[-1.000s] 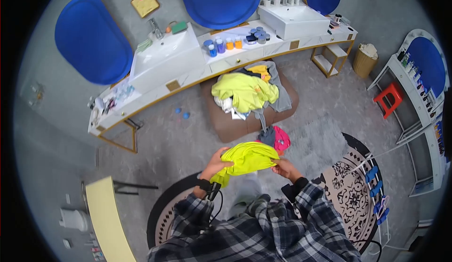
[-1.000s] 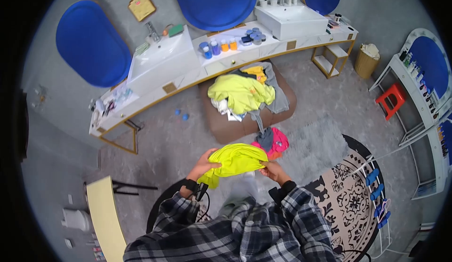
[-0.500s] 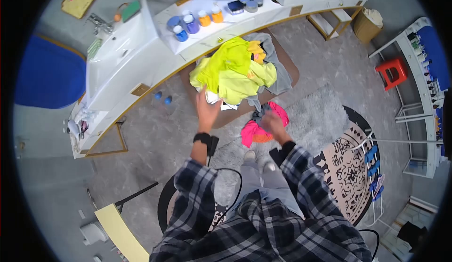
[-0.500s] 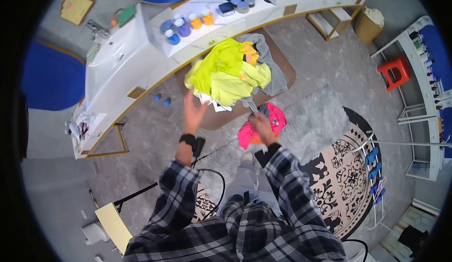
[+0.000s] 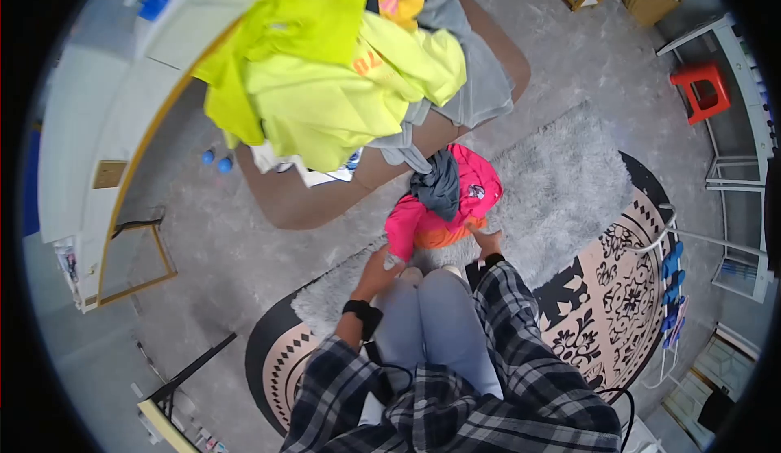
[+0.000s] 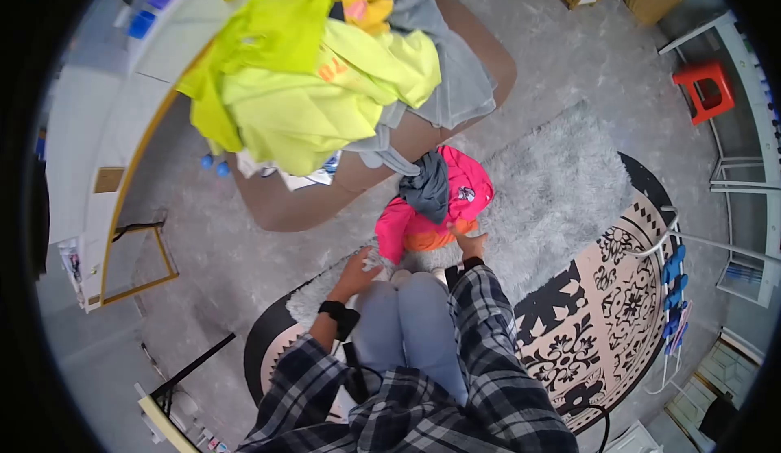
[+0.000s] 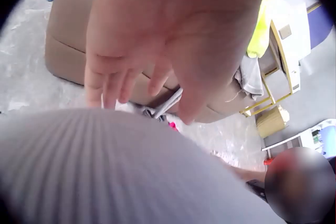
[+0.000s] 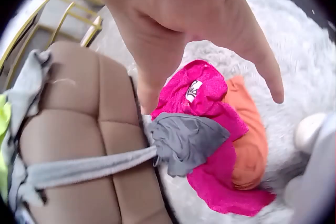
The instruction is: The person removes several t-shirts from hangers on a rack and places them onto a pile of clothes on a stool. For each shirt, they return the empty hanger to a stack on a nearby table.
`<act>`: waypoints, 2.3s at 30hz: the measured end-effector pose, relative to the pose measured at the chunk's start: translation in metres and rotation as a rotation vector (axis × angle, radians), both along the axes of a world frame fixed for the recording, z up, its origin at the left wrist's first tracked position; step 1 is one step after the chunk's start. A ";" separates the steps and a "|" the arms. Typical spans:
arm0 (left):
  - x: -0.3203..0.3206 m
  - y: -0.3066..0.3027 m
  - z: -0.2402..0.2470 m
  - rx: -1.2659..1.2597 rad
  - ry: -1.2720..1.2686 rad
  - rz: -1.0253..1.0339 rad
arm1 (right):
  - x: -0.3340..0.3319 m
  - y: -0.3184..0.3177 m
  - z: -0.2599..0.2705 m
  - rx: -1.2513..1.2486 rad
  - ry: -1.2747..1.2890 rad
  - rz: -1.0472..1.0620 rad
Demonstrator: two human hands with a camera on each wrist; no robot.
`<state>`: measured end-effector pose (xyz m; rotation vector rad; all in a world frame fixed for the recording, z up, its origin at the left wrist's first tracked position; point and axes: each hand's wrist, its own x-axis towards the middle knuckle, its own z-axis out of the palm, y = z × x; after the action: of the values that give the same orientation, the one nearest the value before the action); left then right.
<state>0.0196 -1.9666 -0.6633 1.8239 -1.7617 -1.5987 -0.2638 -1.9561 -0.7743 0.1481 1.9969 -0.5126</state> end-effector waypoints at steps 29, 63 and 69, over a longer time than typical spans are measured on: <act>-0.008 -0.046 0.253 -0.385 0.174 -0.161 | 0.037 -0.006 0.330 -0.764 -1.058 -0.248; 0.056 -0.387 0.313 -0.109 -0.571 -0.117 | 0.149 -0.388 0.440 -0.731 0.271 1.587; 0.060 -0.317 0.348 -0.638 -0.433 0.013 | 0.086 -0.310 0.459 -0.994 0.141 1.347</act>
<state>0.0797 -2.2840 -0.3149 1.9009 -2.0859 -0.5267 -0.1780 -2.2664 -0.3152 -1.7191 1.3114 -0.5105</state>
